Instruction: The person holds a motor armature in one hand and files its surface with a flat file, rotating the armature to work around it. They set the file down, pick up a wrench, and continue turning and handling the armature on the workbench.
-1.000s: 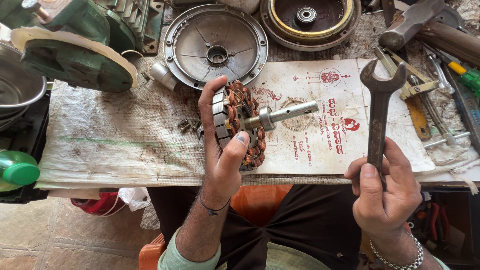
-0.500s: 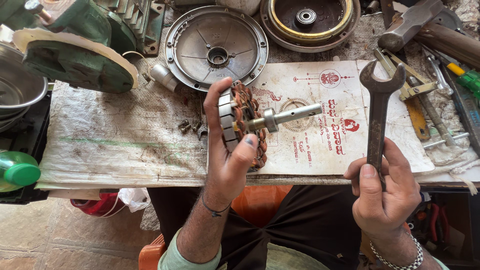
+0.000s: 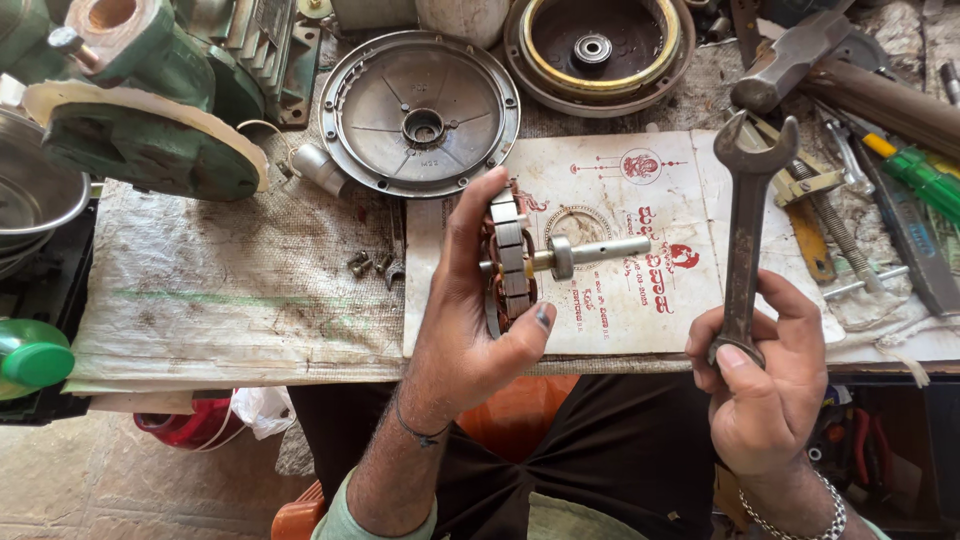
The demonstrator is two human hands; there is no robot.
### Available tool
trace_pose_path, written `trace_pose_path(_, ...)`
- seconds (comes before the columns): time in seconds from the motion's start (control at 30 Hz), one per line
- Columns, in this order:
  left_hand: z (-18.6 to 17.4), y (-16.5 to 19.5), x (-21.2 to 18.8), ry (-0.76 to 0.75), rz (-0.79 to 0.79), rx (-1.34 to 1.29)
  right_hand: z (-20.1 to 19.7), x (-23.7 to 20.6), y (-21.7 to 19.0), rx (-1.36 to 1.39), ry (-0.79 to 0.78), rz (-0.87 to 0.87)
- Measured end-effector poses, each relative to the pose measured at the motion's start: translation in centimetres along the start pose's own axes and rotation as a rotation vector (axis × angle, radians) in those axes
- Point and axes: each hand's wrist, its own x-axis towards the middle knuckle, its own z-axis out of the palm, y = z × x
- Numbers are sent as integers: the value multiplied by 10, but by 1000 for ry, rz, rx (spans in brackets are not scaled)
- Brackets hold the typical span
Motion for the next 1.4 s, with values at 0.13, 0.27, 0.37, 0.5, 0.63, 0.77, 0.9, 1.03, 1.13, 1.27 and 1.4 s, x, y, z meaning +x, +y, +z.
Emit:
trace_pose_path(0.13,5,2,3,78,11,84,2,0,1,-21,34,-13)
trace_pose_path(0.27,7,7,6,113,99,283,4,0,3,-108,19,-68)
trace_pose_path(0.37,5,8,6,115,314,565,5,-1,4,-120,10,-135)
trace_pose_path(0.5,-1,4,2,2,152,299,10,-2,2,-225,48,-142)
trace_pose_path(0.63,-5,-4,2,8,176,390,18,0,-2,-358,89,-241)
trace_pose_path(0.77,-5,-8,2,126,253,511,20,0,-7,-652,64,-367)
trace_pose_path(0.9,-2,-9,1,194,257,549,20,-7,-9,-713,51,-460)
trace_pose_path(1.03,0,-9,-2,180,251,532,18,-12,-10,-643,19,-563)
trace_pose_path(1.13,1,-10,-1,208,240,580,15,-13,-11,-818,-109,-567)
trace_pose_path(1.27,2,-10,-1,226,228,588,9,-13,-6,-859,-142,-580)
trace_pose_path(1.4,2,-9,-2,205,165,337,11,-12,-6,-870,-200,-576)
